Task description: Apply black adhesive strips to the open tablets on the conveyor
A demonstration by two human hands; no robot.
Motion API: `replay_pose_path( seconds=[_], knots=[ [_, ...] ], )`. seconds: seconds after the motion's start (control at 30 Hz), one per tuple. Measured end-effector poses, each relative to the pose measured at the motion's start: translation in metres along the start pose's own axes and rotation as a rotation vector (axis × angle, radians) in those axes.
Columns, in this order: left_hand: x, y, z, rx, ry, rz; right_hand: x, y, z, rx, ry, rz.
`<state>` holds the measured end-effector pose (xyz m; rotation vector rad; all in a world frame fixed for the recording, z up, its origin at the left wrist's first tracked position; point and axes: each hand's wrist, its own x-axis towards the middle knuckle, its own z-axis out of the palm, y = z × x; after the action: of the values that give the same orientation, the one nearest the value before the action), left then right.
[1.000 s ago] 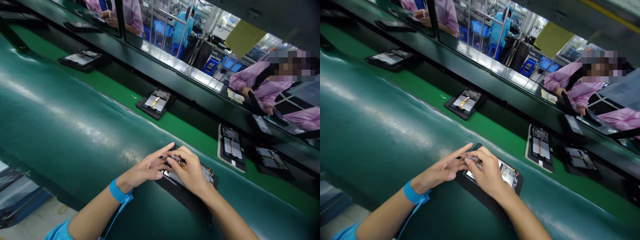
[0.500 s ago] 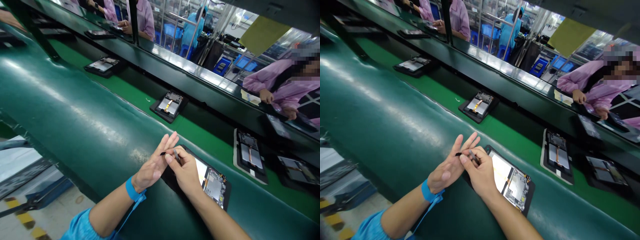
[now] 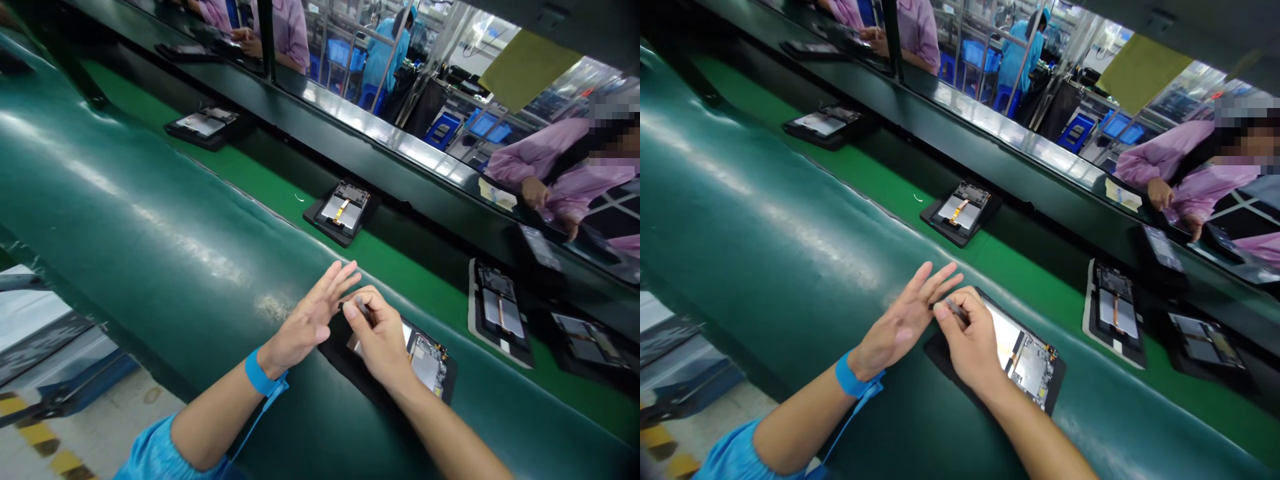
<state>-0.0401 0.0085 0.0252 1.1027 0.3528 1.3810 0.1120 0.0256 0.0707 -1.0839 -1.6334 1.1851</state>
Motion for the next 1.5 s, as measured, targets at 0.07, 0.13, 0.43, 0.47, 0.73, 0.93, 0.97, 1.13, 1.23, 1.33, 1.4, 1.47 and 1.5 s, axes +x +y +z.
replay_pose_path(
  seconds=[0.07, 0.13, 0.43, 0.47, 0.73, 0.93, 0.97, 1.13, 1.23, 1.33, 1.4, 1.47, 1.5],
  knots=[
    [0.002, 0.005, -0.005, 0.288, 0.018, -0.047, 0.008, 0.0, -0.024, -0.117, -0.07, 0.01],
    [0.002, 0.011, -0.01, 0.633, 0.008, -0.113, 0.017, 0.002, -0.05, -0.25, -0.179, 0.029],
    [-0.001, 0.007, -0.015, 1.331, -0.397, -0.119, 0.039, 0.02, -0.092, -0.788, -0.744, -0.01],
    [-0.001, 0.005, -0.015, 1.357, -0.424, -0.121, 0.039, 0.021, -0.09, -0.825, -0.776, -0.028],
    [-0.003, 0.004, -0.014, 1.428, -0.531, -0.109, 0.041, 0.023, -0.08, -0.95, -0.832, -0.097],
    [-0.003, -0.001, -0.015, 1.449, -0.58, -0.108, 0.038, 0.025, -0.078, -0.997, -0.807, -0.112],
    [-0.004, -0.003, -0.016, 1.458, -0.582, -0.117, 0.037, 0.025, -0.078, -1.01, -0.807, -0.118],
    [-0.009, -0.013, -0.02, 1.498, -0.567, -0.136, 0.035, 0.028, -0.073, -1.063, -0.78, -0.128],
    [-0.01, -0.014, -0.021, 1.519, -0.566, -0.107, 0.036, 0.03, -0.075, -1.096, -0.696, -0.086],
    [-0.009, -0.013, -0.02, 1.541, -0.58, -0.104, 0.035, 0.029, -0.084, -1.11, -0.536, -0.027],
    [-0.008, -0.012, -0.019, 1.548, -0.59, -0.101, 0.029, 0.027, -0.091, -1.087, -0.467, -0.01],
    [-0.008, -0.014, -0.019, 1.543, -0.588, -0.079, 0.016, 0.023, -0.095, -1.04, -0.436, -0.032],
    [-0.008, -0.015, -0.019, 1.539, -0.579, -0.062, 0.006, 0.022, -0.096, -1.013, -0.429, -0.055]
  ],
)
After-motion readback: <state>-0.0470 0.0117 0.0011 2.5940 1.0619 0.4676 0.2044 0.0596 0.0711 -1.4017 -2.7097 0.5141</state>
